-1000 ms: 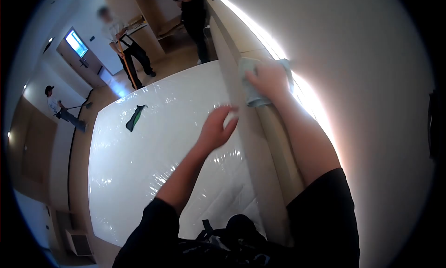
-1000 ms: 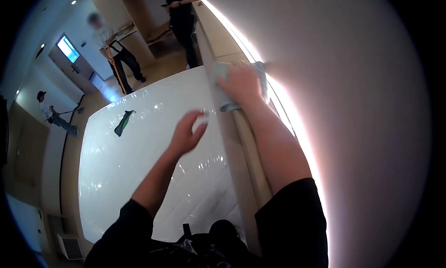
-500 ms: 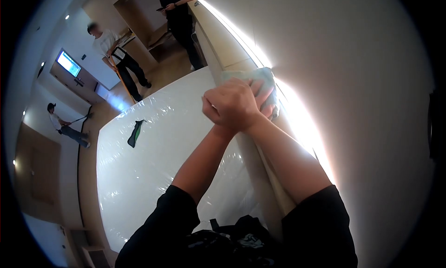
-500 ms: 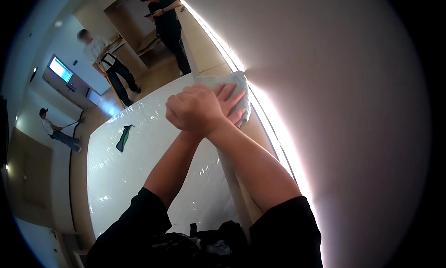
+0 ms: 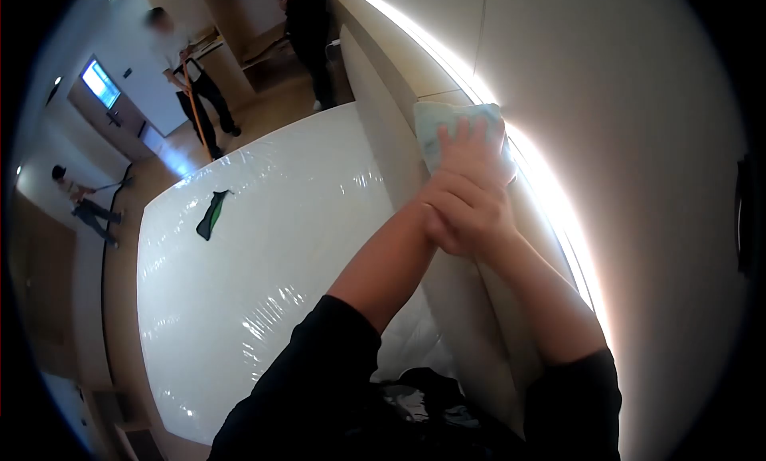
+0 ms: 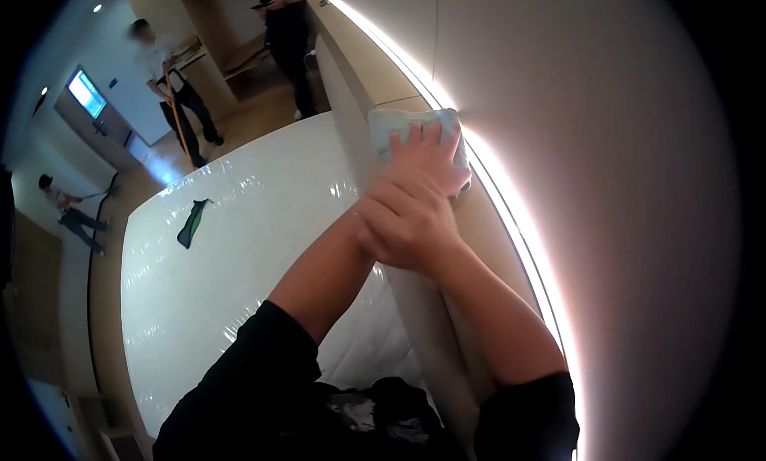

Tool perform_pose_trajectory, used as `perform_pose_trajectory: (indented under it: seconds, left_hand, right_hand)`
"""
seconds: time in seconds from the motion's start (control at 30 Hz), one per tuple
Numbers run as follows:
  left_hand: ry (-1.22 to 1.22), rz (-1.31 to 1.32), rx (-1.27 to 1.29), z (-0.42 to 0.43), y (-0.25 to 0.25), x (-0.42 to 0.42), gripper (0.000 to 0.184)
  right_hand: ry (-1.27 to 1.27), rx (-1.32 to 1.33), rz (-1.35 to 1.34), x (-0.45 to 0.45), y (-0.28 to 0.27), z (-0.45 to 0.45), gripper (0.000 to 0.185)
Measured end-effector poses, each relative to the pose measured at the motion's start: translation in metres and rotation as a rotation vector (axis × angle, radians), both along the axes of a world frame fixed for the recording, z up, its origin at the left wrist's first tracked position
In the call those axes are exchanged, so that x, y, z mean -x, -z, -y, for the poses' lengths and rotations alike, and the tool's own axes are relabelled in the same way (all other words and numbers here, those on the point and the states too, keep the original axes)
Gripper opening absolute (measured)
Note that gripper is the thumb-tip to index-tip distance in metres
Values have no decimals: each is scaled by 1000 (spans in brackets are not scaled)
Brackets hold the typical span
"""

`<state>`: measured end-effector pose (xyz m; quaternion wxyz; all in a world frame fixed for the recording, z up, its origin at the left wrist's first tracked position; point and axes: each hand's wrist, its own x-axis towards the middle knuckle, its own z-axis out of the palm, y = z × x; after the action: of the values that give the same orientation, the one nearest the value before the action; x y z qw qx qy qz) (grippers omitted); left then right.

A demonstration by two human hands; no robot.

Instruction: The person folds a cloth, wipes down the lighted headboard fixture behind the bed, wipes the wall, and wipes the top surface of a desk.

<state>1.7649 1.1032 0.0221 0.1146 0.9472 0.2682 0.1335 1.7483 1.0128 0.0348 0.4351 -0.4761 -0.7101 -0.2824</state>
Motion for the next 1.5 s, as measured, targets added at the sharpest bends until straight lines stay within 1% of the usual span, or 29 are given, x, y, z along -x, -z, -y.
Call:
perform_pose_trajectory:
  seconds: [0.03, 0.07, 0.1, 0.17, 0.23, 0.27, 0.33, 0.4, 0.5, 0.53, 0.63, 0.7, 0.83, 0.87, 0.97, 1.0, 1.07, 1.1, 1.17, 1.2, 1.3, 1.33, 1.4, 1.43, 1.5]
  left_hand:
    - [20, -70, 21, -3, -8, -1, 72]
    - [39, -142, 46, -3, -11, -1, 73]
    - [48, -125, 43, -4, -9, -1, 73]
    - [40, -76, 38, -21, 4, -5, 73]
    - [27, -79, 6, -33, 8, -11, 70]
    - [18, -86, -9, -39, 12, -13, 68]
    - [0, -89, -7, -68, 22, -26, 64]
    - [-17, -117, -3, -98, 14, -42, 62]
    - [-34, -179, 4, -142, 4, -60, 60]
    - [-46, -176, 1, -156, 3, -67, 60]
    - [-90, -219, -38, -199, 5, -89, 60]
    - [-93, -251, -72, -229, 3, -103, 60]
    - [-120, -265, -87, -283, 2, -131, 61]
    - [-132, -257, -79, -289, 0, -136, 61]
    - [-163, -240, -69, -309, -7, -151, 61]
    - [-171, -231, -70, -316, -5, -156, 61]
    - [-200, -216, -82, -325, -1, -164, 62]
    - [-196, -200, -93, -326, -4, -167, 62]
    - [-197, -192, -92, -320, -3, -163, 63]
    - [-189, -237, -103, -317, -5, -162, 65]
    - [-190, -251, -109, -288, -4, -154, 68]
    - [-154, -198, -93, -273, 1, -146, 69]
    - [-100, -252, -111, -230, -3, -127, 69]
    - [-75, -269, -123, -208, -3, -116, 69]
    - [-51, -190, -168, -169, 8, -97, 68]
  right_hand:
    - [78, 44, -46, 6, 6, 24, 17]
    - [167, 208, -30, 11, 9, 56, 25]
    - [246, 374, -9, 17, 7, 92, 33]
    - [364, 618, 28, 31, 1, 149, 46]
    - [595, 870, 16, 46, 0, 208, 51]
    - [713, 902, -3, 56, 0, 225, 48]
    - [838, 1078, -104, 70, -3, 244, 60]
    - [859, 1352, -287, 76, -4, 248, 89]
    - [931, 1334, -247, 64, 21, 251, 90]
    - [926, 1350, -232, 58, 27, 255, 82]
    - [878, 1314, -244, 62, 15, 250, 79]
    - [883, 1359, -220, 61, 9, 248, 69]
    - [856, 1428, 35, 49, 23, 272, 62]
    - [817, 1447, 95, 44, 20, 279, 56]
    - [841, 1305, 216, 38, 14, 276, 50]
    - [852, 1279, 205, 37, 17, 276, 48]
    - [887, 1447, 61, 40, 7, 266, 59]
    - [898, 1536, -11, 41, 3, 262, 65]
    - [856, 1361, -33, 38, 13, 274, 64]
    - [832, 1280, -42, 37, 15, 280, 64]
    - [842, 1169, 334, 31, 17, 283, 51]
    - [848, 1187, 275, 35, 17, 282, 53]
    - [849, 1213, 175, 38, 16, 280, 56]
    - [845, 1206, 164, 40, 18, 280, 58]
    - [847, 1187, 147, 39, 22, 273, 63]
